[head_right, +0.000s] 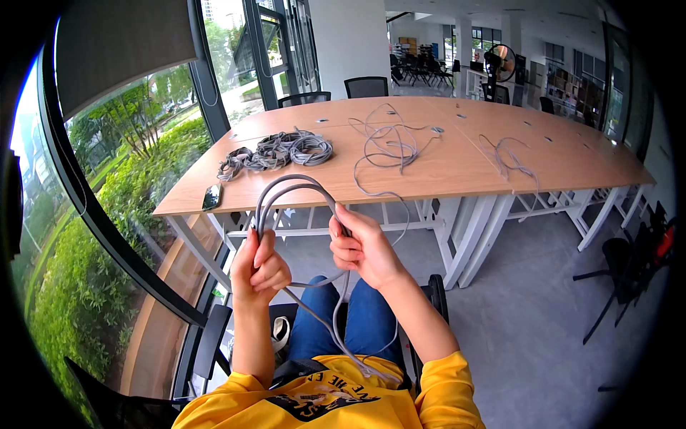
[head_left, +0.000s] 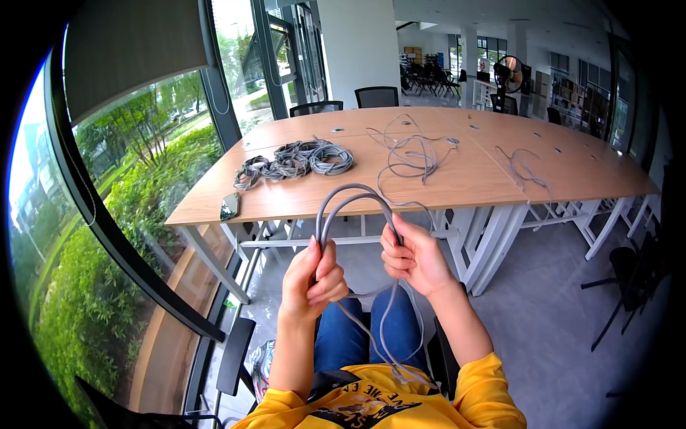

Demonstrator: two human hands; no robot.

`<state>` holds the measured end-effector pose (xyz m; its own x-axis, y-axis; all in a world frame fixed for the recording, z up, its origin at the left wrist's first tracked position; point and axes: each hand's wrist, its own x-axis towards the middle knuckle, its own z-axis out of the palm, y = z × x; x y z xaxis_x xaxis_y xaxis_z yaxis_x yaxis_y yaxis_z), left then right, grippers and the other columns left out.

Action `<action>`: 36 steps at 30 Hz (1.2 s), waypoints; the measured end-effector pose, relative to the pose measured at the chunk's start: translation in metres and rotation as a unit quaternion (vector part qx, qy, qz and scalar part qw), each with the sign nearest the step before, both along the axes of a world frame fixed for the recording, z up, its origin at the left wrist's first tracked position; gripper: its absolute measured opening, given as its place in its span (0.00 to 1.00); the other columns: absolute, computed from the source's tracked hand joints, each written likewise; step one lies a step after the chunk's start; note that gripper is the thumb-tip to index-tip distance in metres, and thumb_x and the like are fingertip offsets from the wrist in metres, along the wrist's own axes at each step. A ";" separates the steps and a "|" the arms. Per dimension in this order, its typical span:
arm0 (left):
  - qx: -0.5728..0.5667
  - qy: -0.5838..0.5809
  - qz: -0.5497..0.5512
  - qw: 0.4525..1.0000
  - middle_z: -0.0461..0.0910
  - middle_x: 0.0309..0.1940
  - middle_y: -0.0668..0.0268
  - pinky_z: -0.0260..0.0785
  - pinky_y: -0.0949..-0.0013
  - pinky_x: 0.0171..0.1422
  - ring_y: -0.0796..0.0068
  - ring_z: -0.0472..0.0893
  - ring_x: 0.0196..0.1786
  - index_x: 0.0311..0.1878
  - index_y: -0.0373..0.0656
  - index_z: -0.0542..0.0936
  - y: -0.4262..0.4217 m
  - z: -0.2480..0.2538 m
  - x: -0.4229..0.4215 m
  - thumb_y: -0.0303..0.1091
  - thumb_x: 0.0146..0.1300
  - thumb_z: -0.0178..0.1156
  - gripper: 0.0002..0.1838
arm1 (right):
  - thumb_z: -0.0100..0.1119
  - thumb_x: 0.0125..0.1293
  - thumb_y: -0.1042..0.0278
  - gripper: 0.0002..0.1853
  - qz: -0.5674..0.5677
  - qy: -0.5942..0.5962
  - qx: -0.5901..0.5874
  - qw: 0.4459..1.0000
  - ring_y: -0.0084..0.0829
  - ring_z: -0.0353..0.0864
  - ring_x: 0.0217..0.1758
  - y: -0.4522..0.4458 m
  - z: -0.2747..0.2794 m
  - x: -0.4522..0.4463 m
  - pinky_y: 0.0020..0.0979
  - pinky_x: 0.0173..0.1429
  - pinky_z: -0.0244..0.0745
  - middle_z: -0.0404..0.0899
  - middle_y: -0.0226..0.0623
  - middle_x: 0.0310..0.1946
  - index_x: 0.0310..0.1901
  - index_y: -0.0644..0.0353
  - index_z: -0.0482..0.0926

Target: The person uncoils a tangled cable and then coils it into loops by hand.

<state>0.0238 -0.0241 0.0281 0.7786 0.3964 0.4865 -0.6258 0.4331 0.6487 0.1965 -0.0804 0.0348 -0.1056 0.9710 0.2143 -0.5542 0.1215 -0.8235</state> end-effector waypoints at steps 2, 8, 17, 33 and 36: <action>0.031 0.014 0.055 0.998 0.52 0.05 0.77 0.38 0.81 0.13 0.89 0.46 0.07 0.20 0.46 0.59 -0.002 0.004 0.003 0.46 0.65 0.33 0.20 | 0.35 0.65 0.52 0.19 -0.036 -0.039 0.002 0.999 0.14 0.43 0.10 0.001 -0.003 -0.004 0.18 0.14 0.42 0.47 0.20 0.10 0.20 0.55 0.59; 0.016 0.026 0.087 0.996 0.51 0.03 0.78 0.35 0.82 0.10 0.89 0.45 0.04 0.20 0.47 0.58 -0.003 -0.004 0.013 0.47 0.65 0.31 0.20 | 0.35 0.65 0.51 0.22 -0.163 -0.199 -0.005 0.966 0.14 0.52 0.11 0.002 -0.018 -0.020 0.18 0.15 0.48 0.55 0.22 0.11 0.19 0.57 0.61; 0.004 0.049 0.027 0.998 0.51 0.04 0.77 0.37 0.82 0.11 0.89 0.46 0.05 0.20 0.47 0.59 -0.002 -0.006 0.013 0.47 0.65 0.32 0.20 | 0.37 0.65 0.51 0.20 -0.218 -0.202 -0.018 0.955 0.13 0.54 0.11 0.007 -0.021 -0.011 0.18 0.15 0.51 0.57 0.22 0.12 0.21 0.57 0.63; 0.176 0.154 0.057 0.971 0.53 0.10 0.75 0.50 0.78 0.22 0.84 0.53 0.14 0.22 0.45 0.61 -0.009 -0.004 0.017 0.46 0.65 0.34 0.19 | 0.37 0.66 0.57 0.20 -0.456 -0.318 0.120 0.823 0.20 0.57 0.16 0.007 -0.010 0.006 0.24 0.22 0.56 0.59 0.30 0.12 0.21 0.63 0.64; 0.208 0.175 0.050 0.961 0.52 0.10 0.76 0.49 0.78 0.24 0.84 0.54 0.16 0.23 0.44 0.62 -0.005 -0.006 0.019 0.47 0.65 0.34 0.20 | 0.37 0.66 0.57 0.20 -0.444 -0.320 0.119 0.828 0.20 0.57 0.16 0.004 -0.004 0.005 0.24 0.22 0.55 0.59 0.30 0.12 0.21 0.64 0.64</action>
<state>0.0425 -0.0295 0.0224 0.8916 0.3046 0.3350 -0.3634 0.0398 0.9308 0.2018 -0.0760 0.0305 0.4622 0.6643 0.5874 0.3824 0.4484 -0.8079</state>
